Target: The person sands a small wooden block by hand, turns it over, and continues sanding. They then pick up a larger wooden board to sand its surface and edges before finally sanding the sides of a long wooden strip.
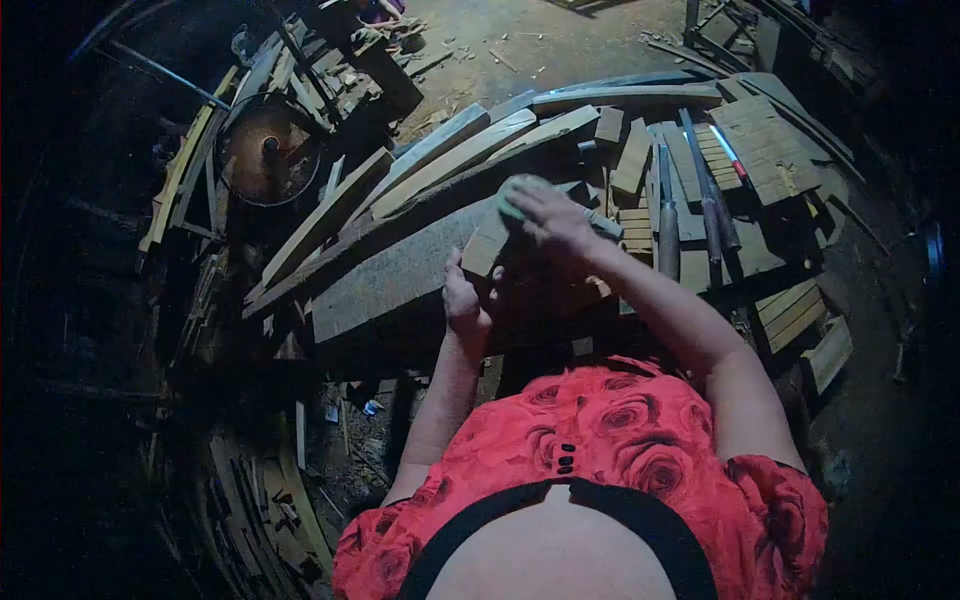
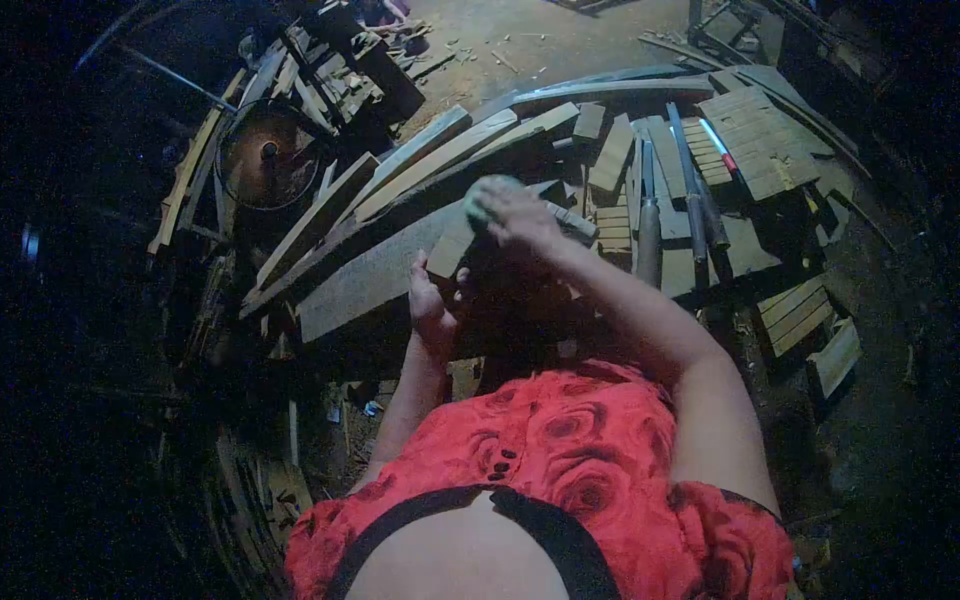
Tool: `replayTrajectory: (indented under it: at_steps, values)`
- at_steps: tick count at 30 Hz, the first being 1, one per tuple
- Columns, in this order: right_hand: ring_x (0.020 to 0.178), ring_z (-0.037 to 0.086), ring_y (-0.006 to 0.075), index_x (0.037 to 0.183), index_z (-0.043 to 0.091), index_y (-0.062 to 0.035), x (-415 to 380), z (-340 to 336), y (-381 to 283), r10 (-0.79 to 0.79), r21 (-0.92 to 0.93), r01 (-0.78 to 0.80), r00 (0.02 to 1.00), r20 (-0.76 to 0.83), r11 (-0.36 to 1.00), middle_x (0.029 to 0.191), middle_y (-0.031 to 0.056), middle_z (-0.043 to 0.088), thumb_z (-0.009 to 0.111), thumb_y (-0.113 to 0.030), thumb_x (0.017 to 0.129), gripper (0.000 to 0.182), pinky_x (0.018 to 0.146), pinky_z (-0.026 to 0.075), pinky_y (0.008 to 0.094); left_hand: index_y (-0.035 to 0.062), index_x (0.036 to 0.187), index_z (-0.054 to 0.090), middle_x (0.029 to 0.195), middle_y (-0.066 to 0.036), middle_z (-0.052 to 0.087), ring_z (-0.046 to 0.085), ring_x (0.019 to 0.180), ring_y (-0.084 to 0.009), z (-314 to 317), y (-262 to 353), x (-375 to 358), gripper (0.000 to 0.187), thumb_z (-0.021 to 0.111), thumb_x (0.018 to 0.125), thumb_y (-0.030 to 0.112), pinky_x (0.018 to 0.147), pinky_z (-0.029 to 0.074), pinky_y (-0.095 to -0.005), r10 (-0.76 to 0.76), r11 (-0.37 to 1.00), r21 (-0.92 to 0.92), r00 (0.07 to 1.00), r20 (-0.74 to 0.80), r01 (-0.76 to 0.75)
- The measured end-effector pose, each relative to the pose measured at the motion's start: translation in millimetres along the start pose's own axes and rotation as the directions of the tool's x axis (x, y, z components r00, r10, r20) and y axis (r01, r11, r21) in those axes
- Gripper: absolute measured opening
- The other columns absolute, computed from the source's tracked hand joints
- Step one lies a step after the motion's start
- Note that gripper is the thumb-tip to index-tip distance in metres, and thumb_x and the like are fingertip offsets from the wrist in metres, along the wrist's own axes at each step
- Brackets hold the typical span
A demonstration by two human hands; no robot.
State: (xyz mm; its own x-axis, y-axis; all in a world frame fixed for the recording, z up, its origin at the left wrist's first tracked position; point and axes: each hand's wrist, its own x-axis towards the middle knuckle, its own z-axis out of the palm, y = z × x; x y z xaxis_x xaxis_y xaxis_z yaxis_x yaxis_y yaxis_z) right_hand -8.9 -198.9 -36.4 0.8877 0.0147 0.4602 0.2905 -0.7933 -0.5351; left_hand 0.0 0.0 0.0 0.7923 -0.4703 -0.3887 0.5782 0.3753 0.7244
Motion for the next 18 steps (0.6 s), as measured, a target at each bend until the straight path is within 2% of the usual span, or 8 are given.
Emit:
replayTrajectory:
  at_steps: [3, 5, 7, 8, 11, 13, 17, 18]
  values:
    - [0.129, 0.034, 0.0305, 0.127, 0.048, -0.0098, 8, -11, -20, 0.121, -0.011, -0.121, 0.993, 0.000, 0.993, 0.137, 0.0160, 0.039, 0.059, -0.020, 0.080, 0.050, 0.106, 0.027, 0.0388, 0.0107, 0.116, 0.053, 0.085, 0.000, 0.059, 0.056, 0.063, -0.0105, -7, 3, 5, 0.048, 0.029, 0.094, 0.046, 0.043, 0.041, -0.0229, 0.023, 0.999, 0.031, 1.000, -0.013, -0.022]
    - [0.129, 0.035, 0.0270, 0.130, 0.044, -0.0149, -13, 10, -33, -0.070, -0.006, 0.070, 0.998, -0.008, 0.998, 0.140, 0.0114, 0.038, 0.056, -0.023, 0.081, 0.051, 0.106, 0.025, 0.0439, 0.0099, 0.117, 0.053, 0.088, 0.000, 0.060, 0.056, 0.064, -0.0104, -16, 0, 10, 0.048, 0.028, 0.094, 0.045, 0.043, 0.041, -0.0222, -0.009, 0.999, -0.030, 0.994, 0.109, 0.012]
    - [0.131, 0.033, 0.0241, 0.132, 0.043, -0.0172, -36, -5, -78, -0.215, -0.038, 0.224, 0.961, 0.172, 0.974, 0.143, 0.0100, 0.034, 0.057, -0.021, 0.078, 0.056, 0.106, 0.023, 0.0461, 0.0098, 0.117, 0.052, 0.088, 0.000, 0.060, 0.056, 0.064, -0.0098, 19, 6, -12, 0.048, 0.029, 0.094, 0.045, 0.043, 0.041, -0.0213, -0.006, 0.999, -0.051, 0.999, 0.043, 0.008]
    - [0.131, 0.033, 0.0226, 0.132, 0.043, -0.0188, -43, -3, -86, -0.248, 0.032, 0.246, 0.960, 0.131, 0.969, 0.144, 0.0078, 0.031, 0.057, -0.019, 0.076, 0.058, 0.106, 0.023, 0.0449, 0.0097, 0.118, 0.052, 0.089, 0.000, 0.060, 0.055, 0.064, -0.0096, 23, 7, -14, 0.048, 0.029, 0.094, 0.044, 0.043, 0.040, -0.0208, -0.005, 0.998, -0.060, 1.000, 0.010, 0.006]
    - [0.130, 0.034, 0.0238, 0.131, 0.045, -0.0178, -16, -20, -51, -0.145, -0.054, 0.162, 0.961, 0.234, 0.985, 0.143, 0.0086, 0.033, 0.055, -0.021, 0.079, 0.053, 0.105, 0.024, 0.0456, 0.0100, 0.111, 0.053, 0.086, -0.001, 0.060, 0.057, 0.064, -0.0093, 8, 7, -1, 0.049, 0.028, 0.094, 0.048, 0.042, 0.042, -0.0195, -0.036, 0.996, -0.085, 0.999, 0.026, 0.038]
    - [0.122, 0.042, 0.0300, 0.126, 0.048, -0.0122, 5, -22, -25, 0.048, -0.097, -0.050, 0.999, -0.023, 0.994, 0.132, 0.0140, 0.046, 0.055, -0.023, 0.084, 0.044, 0.100, 0.032, 0.0445, 0.0096, 0.111, 0.053, 0.086, -0.002, 0.060, 0.058, 0.065, -0.0096, 3, 5, -3, 0.049, 0.029, 0.093, 0.049, 0.043, 0.043, -0.0194, -0.015, 1.000, -0.017, 1.000, 0.012, 0.016]
    - [0.123, 0.042, 0.0264, 0.123, 0.051, -0.0131, 8, -8, -30, 0.059, 0.066, -0.061, 0.997, 0.040, 0.996, 0.132, 0.0112, 0.047, 0.057, -0.032, 0.081, 0.047, 0.101, 0.029, 0.0463, 0.0088, 0.110, 0.053, 0.086, -0.002, 0.061, 0.060, 0.068, -0.0099, -8, 3, 2, 0.050, 0.029, 0.093, 0.049, 0.046, 0.046, -0.0187, 0.010, 0.999, 0.032, 0.998, 0.065, -0.012]
    - [0.126, 0.040, 0.0246, 0.126, 0.049, -0.0138, -6, 8, -39, -0.078, 0.018, 0.077, 0.993, 0.084, 0.997, 0.134, 0.0101, 0.045, 0.059, -0.030, 0.077, 0.052, 0.103, 0.027, 0.0475, 0.0088, 0.110, 0.053, 0.086, -0.002, 0.061, 0.060, 0.068, -0.0099, -1, 4, 0, 0.050, 0.029, 0.093, 0.049, 0.046, 0.046, -0.0187, 0.014, 0.999, 0.028, 0.998, 0.066, -0.016]
